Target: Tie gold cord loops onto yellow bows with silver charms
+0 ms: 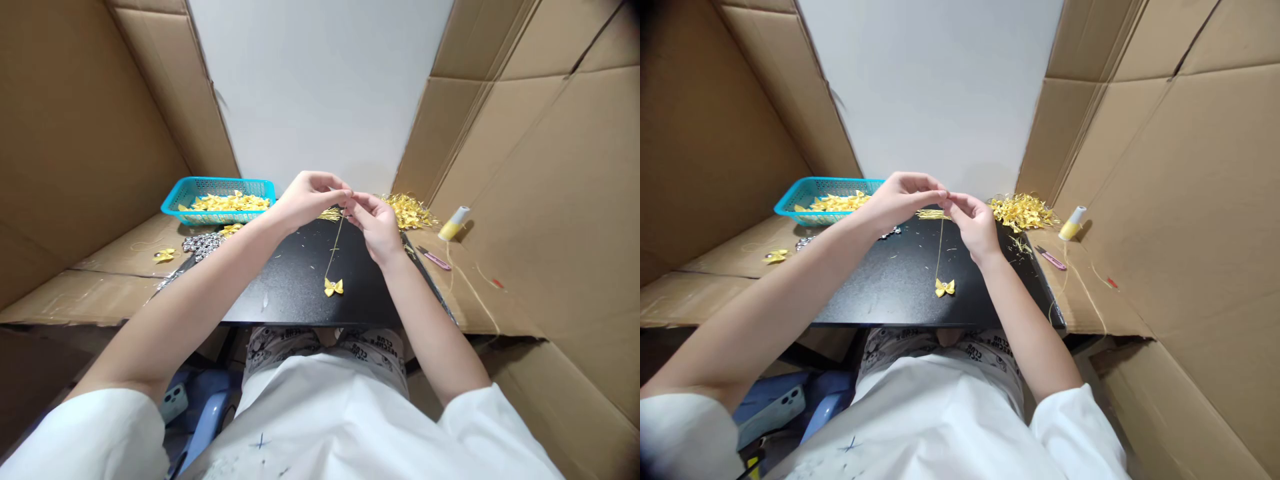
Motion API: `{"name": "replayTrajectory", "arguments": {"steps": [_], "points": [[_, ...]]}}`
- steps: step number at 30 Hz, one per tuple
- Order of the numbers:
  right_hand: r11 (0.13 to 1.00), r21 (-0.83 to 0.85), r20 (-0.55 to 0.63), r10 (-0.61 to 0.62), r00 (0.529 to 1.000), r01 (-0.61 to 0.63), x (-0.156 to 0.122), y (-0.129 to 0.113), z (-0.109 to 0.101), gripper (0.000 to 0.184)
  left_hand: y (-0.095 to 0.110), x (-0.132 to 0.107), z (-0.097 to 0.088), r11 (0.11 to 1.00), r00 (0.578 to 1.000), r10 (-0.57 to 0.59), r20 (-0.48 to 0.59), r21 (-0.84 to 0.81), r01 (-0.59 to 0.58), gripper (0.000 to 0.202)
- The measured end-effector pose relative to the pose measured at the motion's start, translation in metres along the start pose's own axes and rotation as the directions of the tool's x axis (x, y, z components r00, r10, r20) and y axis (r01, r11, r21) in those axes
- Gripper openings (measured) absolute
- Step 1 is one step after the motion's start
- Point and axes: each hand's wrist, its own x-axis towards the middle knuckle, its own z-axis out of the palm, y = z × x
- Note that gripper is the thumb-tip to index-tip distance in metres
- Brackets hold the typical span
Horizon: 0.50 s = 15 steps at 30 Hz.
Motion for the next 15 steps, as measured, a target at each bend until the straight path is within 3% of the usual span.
{"name": "replayTrajectory", "arguments": {"steps": [7,9,12,13,14,15], "points": [[0.989,0.044,0.015,0.139,0.990,-0.140,-0.001,0.013,0.000,0.035,-0.034,-0.001,0.003,0.993,0.999,-0.019,-0.026,-0.115,0.016,0.015],[0.984,0.050,0.013,0.169,0.986,-0.169,-0.004,0.017,-0.002,0.037,-0.045,-0.006,0.005,0.998,0.998,0.018,-0.054,-0.055,-0.021,0.021],[0.981,0.050,-0.032,0.192,0.981,-0.190,-0.004,0.025,-0.012,0.037,-0.063,-0.032,0.009,0.975,0.994,0.078,-0.082,0.215,-0.058,0.034],[0.979,0.051,-0.057,0.199,0.978,-0.196,-0.003,0.028,-0.017,0.037,-0.069,-0.044,0.011,0.926,0.991,0.132,-0.034,0.361,-0.110,0.032],[0.978,0.054,-0.088,0.207,0.974,-0.202,-0.001,0.032,-0.023,0.036,-0.075,-0.057,0.013,0.840,0.976,0.187,0.111,0.497,-0.217,0.027],[0.976,0.056,-0.121,0.214,0.969,-0.209,0.003,0.036,-0.029,0.035,-0.082,-0.070,0.014,0.812,0.957,0.187,0.222,0.514,-0.278,0.019]]}}
